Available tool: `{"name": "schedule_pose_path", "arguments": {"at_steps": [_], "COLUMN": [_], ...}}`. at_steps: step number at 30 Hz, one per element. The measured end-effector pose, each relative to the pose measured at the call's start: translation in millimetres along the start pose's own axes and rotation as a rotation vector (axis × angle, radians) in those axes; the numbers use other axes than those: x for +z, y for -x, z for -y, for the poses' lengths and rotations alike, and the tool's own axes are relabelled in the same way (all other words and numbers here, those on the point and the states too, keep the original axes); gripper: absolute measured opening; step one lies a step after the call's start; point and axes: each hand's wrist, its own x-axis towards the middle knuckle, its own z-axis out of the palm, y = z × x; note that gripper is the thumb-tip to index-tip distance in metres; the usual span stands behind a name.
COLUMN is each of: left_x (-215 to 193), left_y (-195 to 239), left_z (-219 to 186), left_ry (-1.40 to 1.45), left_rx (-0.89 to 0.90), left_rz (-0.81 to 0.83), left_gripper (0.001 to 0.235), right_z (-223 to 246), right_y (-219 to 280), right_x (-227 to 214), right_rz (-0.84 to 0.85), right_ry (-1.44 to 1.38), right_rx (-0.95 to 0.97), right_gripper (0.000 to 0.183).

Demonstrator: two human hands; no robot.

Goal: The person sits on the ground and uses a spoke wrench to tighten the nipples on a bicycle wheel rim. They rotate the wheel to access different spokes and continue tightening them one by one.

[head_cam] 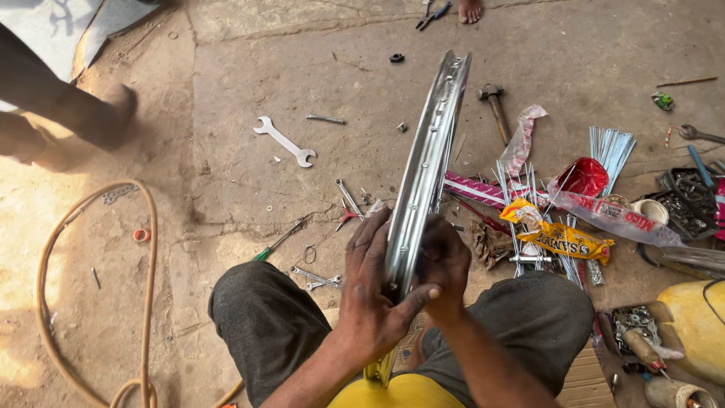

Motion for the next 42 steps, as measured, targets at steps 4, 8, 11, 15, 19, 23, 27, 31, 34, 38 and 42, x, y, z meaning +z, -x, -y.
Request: {"name": "schedule_pose_path", "arguments": {"at_steps": [4, 8, 11, 15, 19, 23, 27, 31, 34, 38, 42], "left_x": [-4, -2, 2, 5, 1, 2, 7, 11, 13, 12, 11], "left_y": [-6, 7, 0, 2, 0, 3, 6, 34, 48, 40, 18], "left_z": [3, 1, 2, -2, -7, -8, -3, 4, 5, 9, 4], "left_ry": [0.003, 0.061, 0.044, 0.03, 0.02, 0.018, 0.035, -0.001, 0.083, 0.123, 0.105], "left_rx": [-0.002, -0.012, 0.031, 0.022, 0.022, 0.012, 0.055, 0.054, -0.004, -0.128, -0.292], "left_rz": [-0.005, 0.058, 0.038, 0.019, 0.036, 0.057, 0.034, -0.011, -0.018, 0.039, 0.14], "left_gripper": [0.094, 0.094, 0.092, 0.092, 0.093, 0.095, 0.096, 0.088, 0.078, 0.07, 0.074], "right_z": [23, 27, -4, -33, -17, 3, 6, 4, 3, 4, 13], "right_y": [-4, -24, -28, -12, -28, -26, -21, -23, -23, -28, -51], "right_x": [9, -33, -23, -23, -70, -68, -29, -40, -54, -38, -15], "right_rz": [0.027, 0.291, 0.076, 0.112, 0.419, 0.37, 0.046, 0.149, 0.219, 0.037, -0.284], "right_ry": [0.191, 0.445, 0.44, 0.239, 0.064, 0.112, 0.374, 0.44, 0.141, 0.511, 0.624], "right_rx": [-0.251, -0.094, -0.211, -0.145, 0.164, 0.112, -0.14, -0.035, 0.035, -0.409, -0.255], "right_gripper": [0.022, 0.023, 0.028, 0.036, 0.043, 0.043, 0.017, 0.019, 0.019, 0.016, 0.016]}}
